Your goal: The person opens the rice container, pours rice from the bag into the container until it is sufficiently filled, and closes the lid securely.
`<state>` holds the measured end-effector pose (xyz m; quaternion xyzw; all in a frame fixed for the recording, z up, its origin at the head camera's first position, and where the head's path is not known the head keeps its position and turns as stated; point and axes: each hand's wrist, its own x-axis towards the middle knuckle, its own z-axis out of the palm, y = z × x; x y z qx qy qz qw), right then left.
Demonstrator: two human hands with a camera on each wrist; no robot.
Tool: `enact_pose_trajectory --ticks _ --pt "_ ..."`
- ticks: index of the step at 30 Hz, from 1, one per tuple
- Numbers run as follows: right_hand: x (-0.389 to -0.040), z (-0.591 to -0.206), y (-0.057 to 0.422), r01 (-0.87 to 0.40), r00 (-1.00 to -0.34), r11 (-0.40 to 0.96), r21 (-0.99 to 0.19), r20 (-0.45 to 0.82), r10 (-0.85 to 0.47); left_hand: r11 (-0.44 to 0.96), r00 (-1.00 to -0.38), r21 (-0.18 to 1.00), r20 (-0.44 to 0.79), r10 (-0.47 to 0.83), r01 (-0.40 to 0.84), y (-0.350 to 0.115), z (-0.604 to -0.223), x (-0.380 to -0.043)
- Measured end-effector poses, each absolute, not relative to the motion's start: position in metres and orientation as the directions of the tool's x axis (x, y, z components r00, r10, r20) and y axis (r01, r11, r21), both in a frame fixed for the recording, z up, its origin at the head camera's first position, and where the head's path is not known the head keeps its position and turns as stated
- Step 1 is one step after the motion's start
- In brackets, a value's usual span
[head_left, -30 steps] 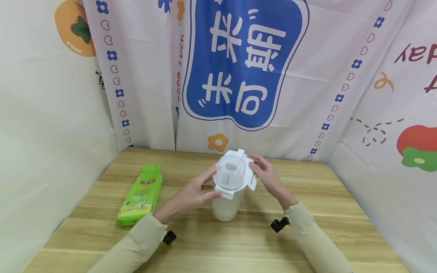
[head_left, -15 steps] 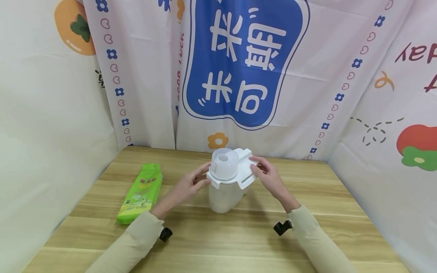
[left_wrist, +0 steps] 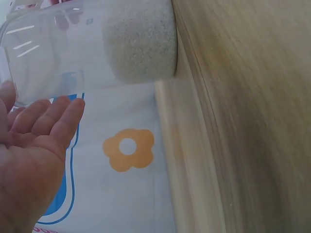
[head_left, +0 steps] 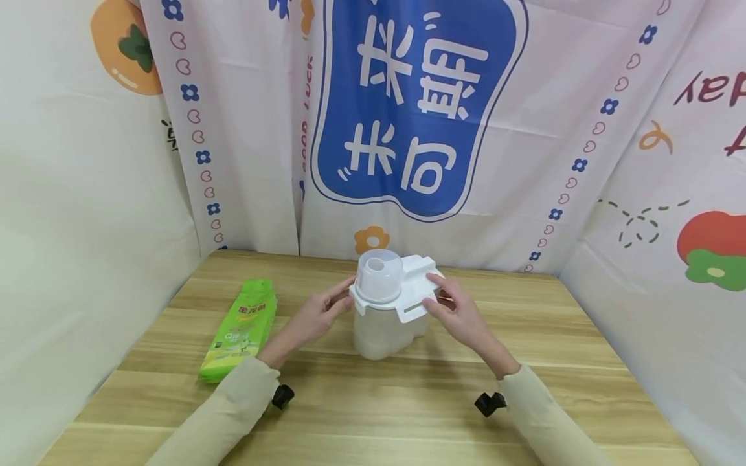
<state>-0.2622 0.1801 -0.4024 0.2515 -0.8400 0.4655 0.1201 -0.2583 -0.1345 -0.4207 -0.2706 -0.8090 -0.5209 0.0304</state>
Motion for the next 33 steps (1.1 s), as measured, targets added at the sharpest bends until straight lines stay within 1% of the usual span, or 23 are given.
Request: enact_pose_trajectory --ticks 4,8,10,14,17,21,23,26,28,30,33 --pt "-0.254 -0.395 0.184 -0.548 -0.836 0.509 -0.664 0.435 -0.334 0.284 -0.842 0.835 0.328 0.428 0.470 -0.135 -0.420 -0.258" --pt "-0.245 -0.388 0.188 -0.558 -0.830 0.561 -0.612 0.423 -0.365 0.197 -0.826 0.874 0.312 0.470 0.443 -0.133 -0.418 -0.256" --pt "-0.241 -0.385 0.189 -0.564 -0.825 0.583 -0.585 0.421 -0.376 0.178 -0.824 0.886 0.303 0.480 0.429 -0.131 -0.417 -0.254" --pt "-0.234 -0.378 0.192 -0.584 -0.811 0.621 -0.522 0.393 -0.433 0.202 -0.830 0.876 0.309 0.465 0.439 -0.126 -0.414 -0.247" --pt "-0.231 -0.369 0.195 -0.590 -0.806 0.708 -0.388 0.337 -0.487 0.260 -0.846 0.852 0.321 0.425 0.454 -0.122 -0.409 -0.239" --pt "-0.228 -0.354 0.197 -0.542 -0.833 0.826 -0.157 0.232 -0.503 0.348 -0.865 0.811 0.348 0.360 0.471 -0.114 -0.397 -0.223" --pt "-0.228 -0.347 0.196 -0.515 -0.851 0.850 -0.108 0.187 -0.492 0.383 -0.867 0.786 0.375 0.328 0.485 -0.108 -0.389 -0.216" --pt "-0.231 -0.340 0.196 -0.509 -0.854 0.855 -0.096 0.177 -0.489 0.412 -0.857 0.753 0.422 0.295 0.512 -0.099 -0.383 -0.210" --pt "-0.234 -0.338 0.198 -0.541 -0.835 0.833 -0.118 0.197 -0.514 0.426 -0.848 0.733 0.447 0.285 0.530 -0.092 -0.382 -0.209" --pt "-0.241 -0.340 0.201 -0.609 -0.790 0.777 -0.158 0.215 -0.575 0.438 -0.843 0.721 0.460 0.278 0.537 -0.087 -0.383 -0.210" --pt "-0.254 -0.347 0.204 -0.698 -0.716 0.668 -0.258 0.216 -0.664 0.438 -0.852 0.731 0.459 0.252 0.523 -0.079 -0.388 -0.212"
